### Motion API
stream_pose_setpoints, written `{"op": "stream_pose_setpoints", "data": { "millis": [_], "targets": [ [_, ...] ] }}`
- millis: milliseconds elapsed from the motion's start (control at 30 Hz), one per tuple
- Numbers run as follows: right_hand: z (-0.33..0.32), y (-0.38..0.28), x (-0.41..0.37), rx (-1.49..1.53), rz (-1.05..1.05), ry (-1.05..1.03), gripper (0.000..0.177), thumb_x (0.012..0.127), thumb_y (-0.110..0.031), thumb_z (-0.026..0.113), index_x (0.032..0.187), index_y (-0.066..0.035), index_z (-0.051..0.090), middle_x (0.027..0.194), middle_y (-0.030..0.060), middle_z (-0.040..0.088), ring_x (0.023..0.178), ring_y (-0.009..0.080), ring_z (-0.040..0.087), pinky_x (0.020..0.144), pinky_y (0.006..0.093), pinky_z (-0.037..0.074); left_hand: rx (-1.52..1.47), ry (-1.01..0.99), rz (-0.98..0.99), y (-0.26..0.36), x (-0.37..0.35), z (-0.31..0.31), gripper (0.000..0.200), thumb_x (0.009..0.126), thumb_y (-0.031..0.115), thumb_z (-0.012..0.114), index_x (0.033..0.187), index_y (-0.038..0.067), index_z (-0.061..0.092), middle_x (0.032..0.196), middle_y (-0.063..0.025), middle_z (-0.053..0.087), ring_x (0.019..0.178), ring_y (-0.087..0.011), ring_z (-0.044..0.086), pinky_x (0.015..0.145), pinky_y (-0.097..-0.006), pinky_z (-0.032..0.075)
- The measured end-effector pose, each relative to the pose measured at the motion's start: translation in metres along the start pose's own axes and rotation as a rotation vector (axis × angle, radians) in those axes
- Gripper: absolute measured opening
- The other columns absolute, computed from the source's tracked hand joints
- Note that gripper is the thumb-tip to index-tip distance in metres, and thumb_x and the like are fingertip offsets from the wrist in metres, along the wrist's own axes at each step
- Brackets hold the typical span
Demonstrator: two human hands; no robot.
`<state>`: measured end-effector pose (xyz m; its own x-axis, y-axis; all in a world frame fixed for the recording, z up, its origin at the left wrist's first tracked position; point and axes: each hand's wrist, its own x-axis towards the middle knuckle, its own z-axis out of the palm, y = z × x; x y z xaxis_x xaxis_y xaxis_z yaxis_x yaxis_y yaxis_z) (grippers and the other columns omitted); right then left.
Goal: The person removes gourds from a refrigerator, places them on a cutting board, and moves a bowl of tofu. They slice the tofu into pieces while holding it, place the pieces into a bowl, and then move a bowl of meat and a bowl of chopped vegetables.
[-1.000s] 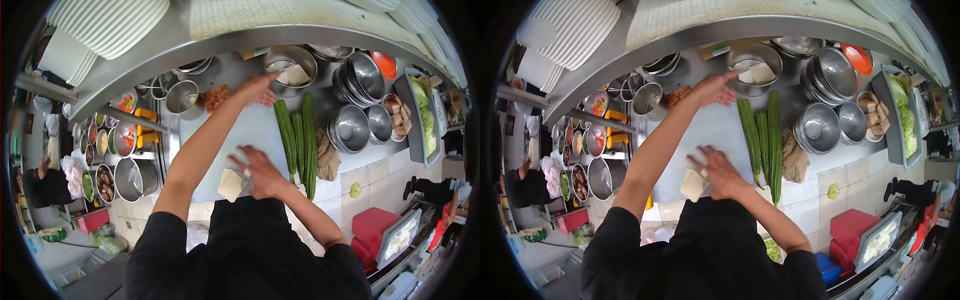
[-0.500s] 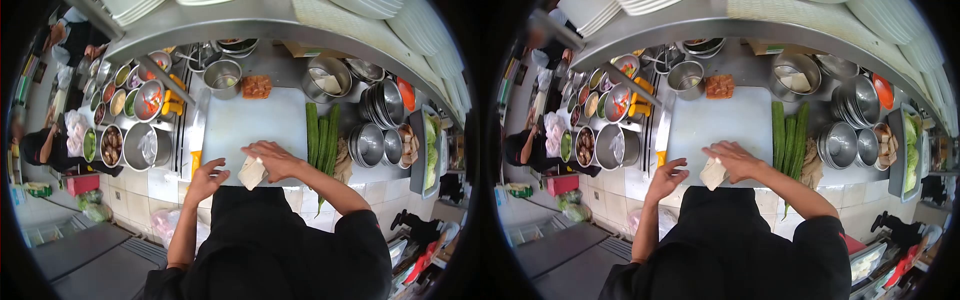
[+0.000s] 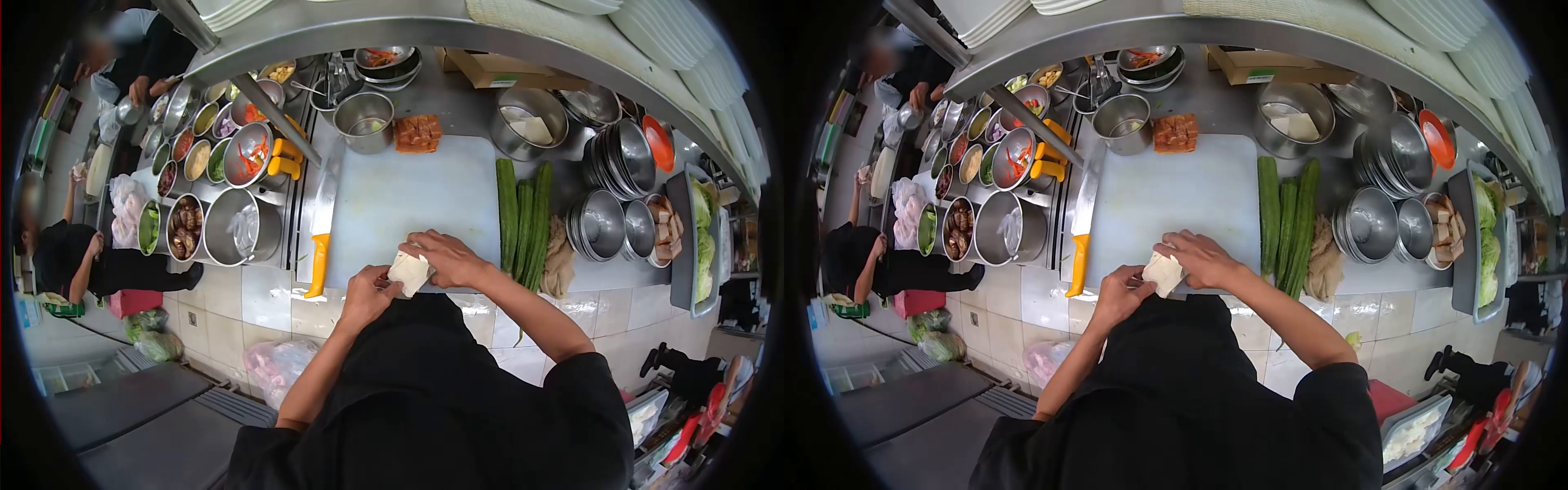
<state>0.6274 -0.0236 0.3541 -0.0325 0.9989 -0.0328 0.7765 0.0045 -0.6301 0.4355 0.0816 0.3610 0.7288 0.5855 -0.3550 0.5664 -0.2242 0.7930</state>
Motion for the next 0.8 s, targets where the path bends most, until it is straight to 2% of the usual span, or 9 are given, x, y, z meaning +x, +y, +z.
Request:
{"op": "stream_pose_setpoints", "data": {
  "millis": [33,233,333,433,533,567,633,700,800],
  "targets": [
    [0.006,0.004,0.001,-0.052,-0.086,0.081,0.052,0.063,-0.001,0.068,0.113,-0.009,0.055,0.117,0.0092,0.053,0.107,0.0316,0.052,0.088,0.0392,0.047,0.003,0.0,0.003,0.0,0.0,0.0,0.036,0.078,0.015,0.073,0.107,-0.003,0.065,0.1,-0.018,0.065,0.084,-0.0232,0.068,0.073,-0.0312,0.054],
    [0.009,0.015,0.01,-0.02,-0.201,0.063,0.047,0.062,0.003,0.066,0.106,-0.007,0.054,0.102,0.0084,0.052,0.096,0.0296,0.054,0.077,0.0393,0.049,-0.009,0.059,0.018,-0.01,0.004,0.007,0.036,0.076,0.015,0.074,0.105,-0.004,0.065,0.098,-0.0176,0.067,0.083,-0.0228,0.068,0.072,-0.0321,0.054],
    [0.008,0.011,0.014,-0.014,-0.217,0.033,0.042,0.062,0.004,0.065,0.101,-0.007,0.053,0.099,0.0077,0.052,0.095,0.0294,0.054,0.073,0.0394,0.049,-0.012,0.131,0.037,-0.017,0.002,0.012,0.034,0.077,0.013,0.073,0.104,-0.006,0.065,0.091,-0.0163,0.068,0.076,-0.019,0.067,0.068,-0.0306,0.054],
    [0.008,0.007,0.016,-0.008,-0.22,0.017,0.043,0.062,0.004,0.065,0.101,-0.008,0.052,0.098,0.0073,0.051,0.094,0.0296,0.055,0.071,0.0401,0.049,-0.107,0.104,-0.081,-0.024,0.0,0.014,0.034,0.077,0.014,0.073,0.103,-0.008,0.065,0.082,-0.0131,0.068,0.068,-0.0142,0.065,0.063,-0.0273,0.054],
    [0.004,0.007,0.021,0.017,-0.236,-0.01,0.048,0.061,0.005,0.066,0.104,-0.008,0.051,0.102,0.0076,0.052,0.097,0.0301,0.055,0.074,0.0401,0.05,-0.16,0.12,-0.072,-0.024,-0.001,0.015,0.032,0.079,0.012,0.072,0.101,-0.01,0.064,0.077,-0.0111,0.067,0.063,-0.0112,0.063,0.059,-0.0243,0.053],
    [0.002,0.008,0.024,0.017,-0.237,-0.011,0.048,0.061,0.005,0.066,0.104,-0.008,0.051,0.102,0.0076,0.052,0.097,0.0301,0.055,0.074,0.0401,0.05,-0.262,0.109,-0.118,-0.021,-0.001,0.015,0.03,0.08,0.01,0.071,0.1,-0.011,0.064,0.078,-0.0117,0.067,0.064,-0.0123,0.064,0.058,-0.024,0.053],
    [-0.004,0.011,0.033,0.054,-0.175,-0.141,0.056,0.058,0.007,0.065,0.111,-0.007,0.052,0.113,0.0083,0.053,0.107,0.0289,0.053,0.085,0.0388,0.049,-0.364,0.094,-0.164,-0.019,0.0,0.015,0.029,0.081,0.009,0.07,0.1,-0.011,0.063,0.08,-0.0123,0.068,0.064,-0.0133,0.064,0.058,-0.0236,0.053],
    [-0.008,0.013,0.036,0.075,-0.179,-0.151,0.06,0.058,0.008,0.065,0.114,-0.007,0.052,0.116,0.0085,0.052,0.109,0.0282,0.053,0.086,0.0384,0.049,-0.535,0.087,-0.212,-0.019,0.003,0.017,0.025,0.082,0.009,0.069,0.095,-0.011,0.065,0.077,-0.0124,0.068,0.062,-0.013,0.065,0.057,-0.0235,0.053],
    [-0.021,0.011,0.034,0.152,-0.144,-0.143,0.064,0.059,0.01,0.063,0.12,-0.007,0.051,0.12,0.0089,0.052,0.109,0.0265,0.054,0.086,0.0365,0.048,-0.552,0.092,-0.232,-0.015,0.006,0.017,0.025,0.082,0.008,0.069,0.096,-0.012,0.065,0.077,-0.0131,0.068,0.062,-0.0127,0.065,0.056,-0.0228,0.053]
  ]
}}
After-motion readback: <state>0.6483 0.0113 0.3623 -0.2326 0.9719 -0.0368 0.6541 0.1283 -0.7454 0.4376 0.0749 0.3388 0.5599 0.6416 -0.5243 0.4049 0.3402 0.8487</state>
